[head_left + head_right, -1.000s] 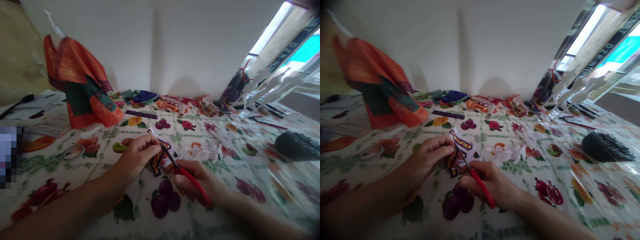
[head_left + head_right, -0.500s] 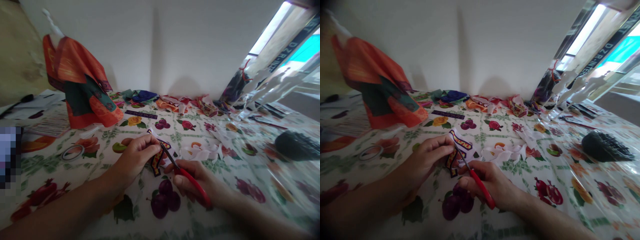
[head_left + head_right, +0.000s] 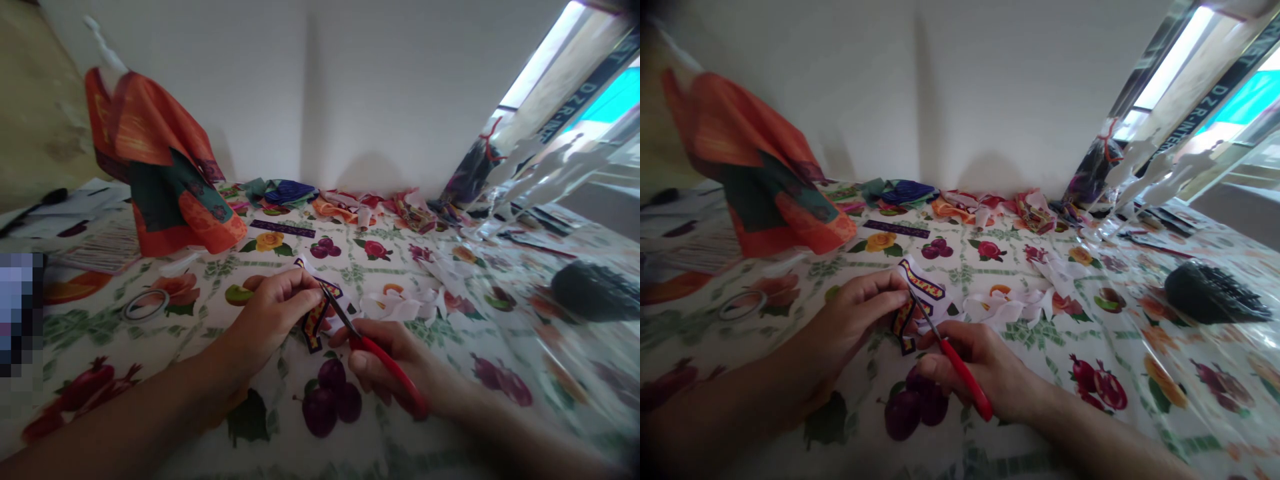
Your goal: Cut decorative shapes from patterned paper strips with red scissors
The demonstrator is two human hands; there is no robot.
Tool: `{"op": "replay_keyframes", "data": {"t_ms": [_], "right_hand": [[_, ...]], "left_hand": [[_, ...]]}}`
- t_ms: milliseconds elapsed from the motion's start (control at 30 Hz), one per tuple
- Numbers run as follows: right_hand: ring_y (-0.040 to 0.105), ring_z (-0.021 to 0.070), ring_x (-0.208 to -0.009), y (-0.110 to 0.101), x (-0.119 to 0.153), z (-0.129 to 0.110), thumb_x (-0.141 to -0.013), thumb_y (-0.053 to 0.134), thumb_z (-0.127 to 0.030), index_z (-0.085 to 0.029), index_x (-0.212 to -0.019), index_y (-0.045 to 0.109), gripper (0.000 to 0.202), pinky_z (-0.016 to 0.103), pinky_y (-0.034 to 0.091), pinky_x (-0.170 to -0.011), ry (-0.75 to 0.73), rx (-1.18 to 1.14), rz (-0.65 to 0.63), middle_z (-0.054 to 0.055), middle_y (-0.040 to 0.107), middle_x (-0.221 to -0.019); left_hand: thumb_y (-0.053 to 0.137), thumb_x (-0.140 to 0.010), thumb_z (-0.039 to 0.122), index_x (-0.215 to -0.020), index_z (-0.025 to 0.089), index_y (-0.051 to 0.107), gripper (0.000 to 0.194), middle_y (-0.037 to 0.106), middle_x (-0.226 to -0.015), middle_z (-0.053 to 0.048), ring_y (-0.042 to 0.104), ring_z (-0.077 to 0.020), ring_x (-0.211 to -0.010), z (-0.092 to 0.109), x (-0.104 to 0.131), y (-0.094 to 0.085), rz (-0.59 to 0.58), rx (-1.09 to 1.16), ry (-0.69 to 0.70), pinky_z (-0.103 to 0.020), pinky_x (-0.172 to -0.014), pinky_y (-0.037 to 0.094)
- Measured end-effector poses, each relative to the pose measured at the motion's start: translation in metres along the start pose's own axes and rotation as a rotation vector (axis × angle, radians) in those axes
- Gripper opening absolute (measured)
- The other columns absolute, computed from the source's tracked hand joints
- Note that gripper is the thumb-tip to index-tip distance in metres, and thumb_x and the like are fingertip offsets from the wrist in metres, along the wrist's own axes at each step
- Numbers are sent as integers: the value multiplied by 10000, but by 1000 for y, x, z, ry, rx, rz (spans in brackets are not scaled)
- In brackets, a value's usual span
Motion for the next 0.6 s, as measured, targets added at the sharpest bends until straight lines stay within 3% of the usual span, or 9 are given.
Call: {"op": "replay_keyframes", "data": {"t_ms": [200, 367, 600], "right_hand": [[457, 78, -496, 1, -1, -1, -998, 722, -640, -154, -892, 613, 509, 154, 320, -420, -4, -31, -9, -21, 585, -637], [459, 76, -502, -1, 0, -1, -1014, 727, -598, -128, -1066, 662, 477, 151, 332, -429, -10, -26, 12, -35, 574, -646], [466, 68, -509, 1, 0, -2, -1037, 722, -551, -127, -1039, 666, 428, 143, 334, -435, -31, -54, -15, -22, 606, -665]], "left_hand": [[664, -872, 301, -777, 218, 614, 135, 637, -710, 12, 569, -168, -672, 0, 0, -3, 33, -36, 11, -300, -643, 446], [670, -870, 312, -780, 217, 628, 137, 626, -722, 12, 556, -167, -675, 0, 1, -2, 34, -48, 1, -307, -641, 437], [682, -863, 311, -758, 211, 624, 156, 623, -705, 20, 554, -156, -675, 0, 0, -3, 21, -63, 5, -303, -650, 430]]}}
Point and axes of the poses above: each hand's wrist, its own x-axis away from the middle knuckle, its own y-axis out of the palm, z = x × y, the point moved 6 cm from there along -x, towards the middle knuckle
